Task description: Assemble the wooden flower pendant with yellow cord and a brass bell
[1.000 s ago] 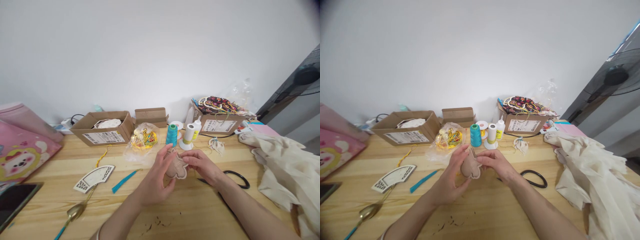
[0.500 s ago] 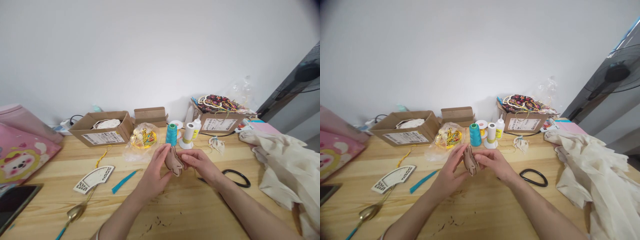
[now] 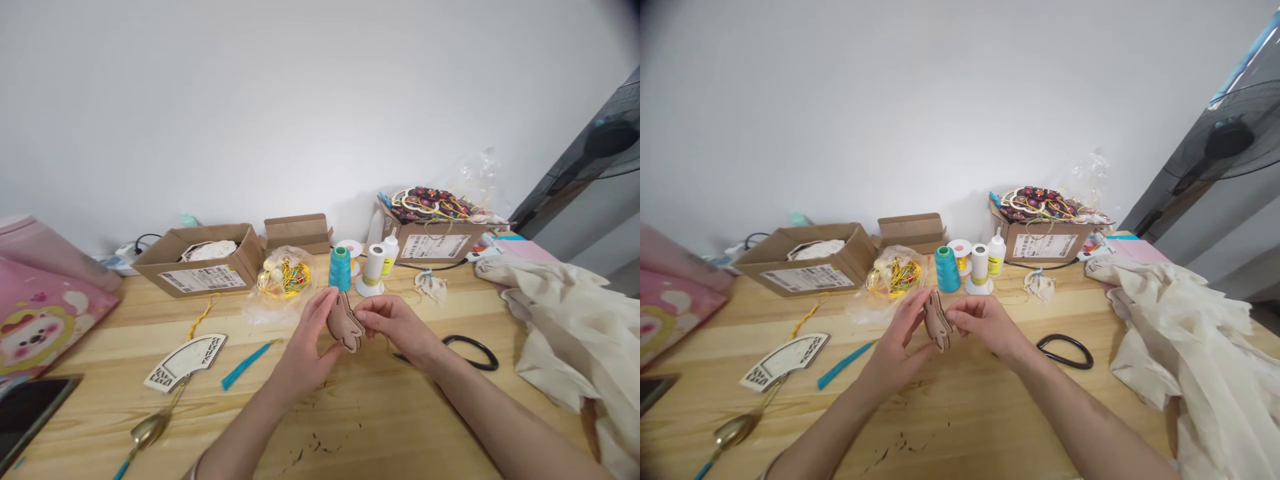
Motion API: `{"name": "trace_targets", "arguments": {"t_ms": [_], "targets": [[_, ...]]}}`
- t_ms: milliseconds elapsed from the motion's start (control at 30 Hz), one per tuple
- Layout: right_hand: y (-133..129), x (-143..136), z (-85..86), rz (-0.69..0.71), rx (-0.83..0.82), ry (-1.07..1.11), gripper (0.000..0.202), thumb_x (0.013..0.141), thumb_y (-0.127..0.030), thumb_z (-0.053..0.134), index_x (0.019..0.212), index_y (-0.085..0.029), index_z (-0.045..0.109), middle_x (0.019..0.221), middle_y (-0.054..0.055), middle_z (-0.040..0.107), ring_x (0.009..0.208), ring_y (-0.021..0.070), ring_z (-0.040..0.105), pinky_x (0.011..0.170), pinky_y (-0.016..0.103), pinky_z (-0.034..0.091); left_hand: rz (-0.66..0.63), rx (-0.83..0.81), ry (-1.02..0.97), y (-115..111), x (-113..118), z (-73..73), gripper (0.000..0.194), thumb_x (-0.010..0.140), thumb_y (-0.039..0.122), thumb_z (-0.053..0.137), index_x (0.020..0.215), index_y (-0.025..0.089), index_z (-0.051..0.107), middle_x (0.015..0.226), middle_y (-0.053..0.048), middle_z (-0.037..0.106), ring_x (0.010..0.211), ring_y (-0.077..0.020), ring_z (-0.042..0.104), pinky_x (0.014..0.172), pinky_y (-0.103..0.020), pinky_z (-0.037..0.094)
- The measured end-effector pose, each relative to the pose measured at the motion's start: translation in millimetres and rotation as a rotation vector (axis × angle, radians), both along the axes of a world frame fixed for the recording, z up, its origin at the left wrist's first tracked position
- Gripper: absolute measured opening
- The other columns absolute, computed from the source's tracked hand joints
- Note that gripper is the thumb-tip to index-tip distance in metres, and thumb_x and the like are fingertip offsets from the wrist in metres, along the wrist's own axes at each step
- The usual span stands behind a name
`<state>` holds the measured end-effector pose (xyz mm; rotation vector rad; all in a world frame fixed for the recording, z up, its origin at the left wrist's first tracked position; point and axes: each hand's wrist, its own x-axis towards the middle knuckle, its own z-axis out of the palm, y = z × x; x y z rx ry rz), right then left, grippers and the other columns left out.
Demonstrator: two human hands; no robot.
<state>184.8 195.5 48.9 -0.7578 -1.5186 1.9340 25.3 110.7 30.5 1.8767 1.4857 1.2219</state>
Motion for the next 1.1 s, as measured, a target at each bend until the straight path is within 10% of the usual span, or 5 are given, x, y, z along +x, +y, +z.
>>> {"name": "trace_targets", "arguments": {"t_ms": [1100], "targets": [[-1.3, -1.9, 7.2, -0.076, 0.115, -0.060, 0.017, 0.062, -0.035, 0.068, 0.064, -0.018, 0.066, 0.055, -0.002, 0.058, 0.050, 0.0075, 0.043, 0.050, 0.023, 0.035, -0.026, 0.045, 0.044, 1.5, -0.8, -1.8, 0.070, 0.075, 0.012, 0.053, 0.133, 0.033, 0.021, 0.137, -0.006, 0.027, 0.128, -0.0237, 0.024, 0.103, -0.046, 0.027]]}}
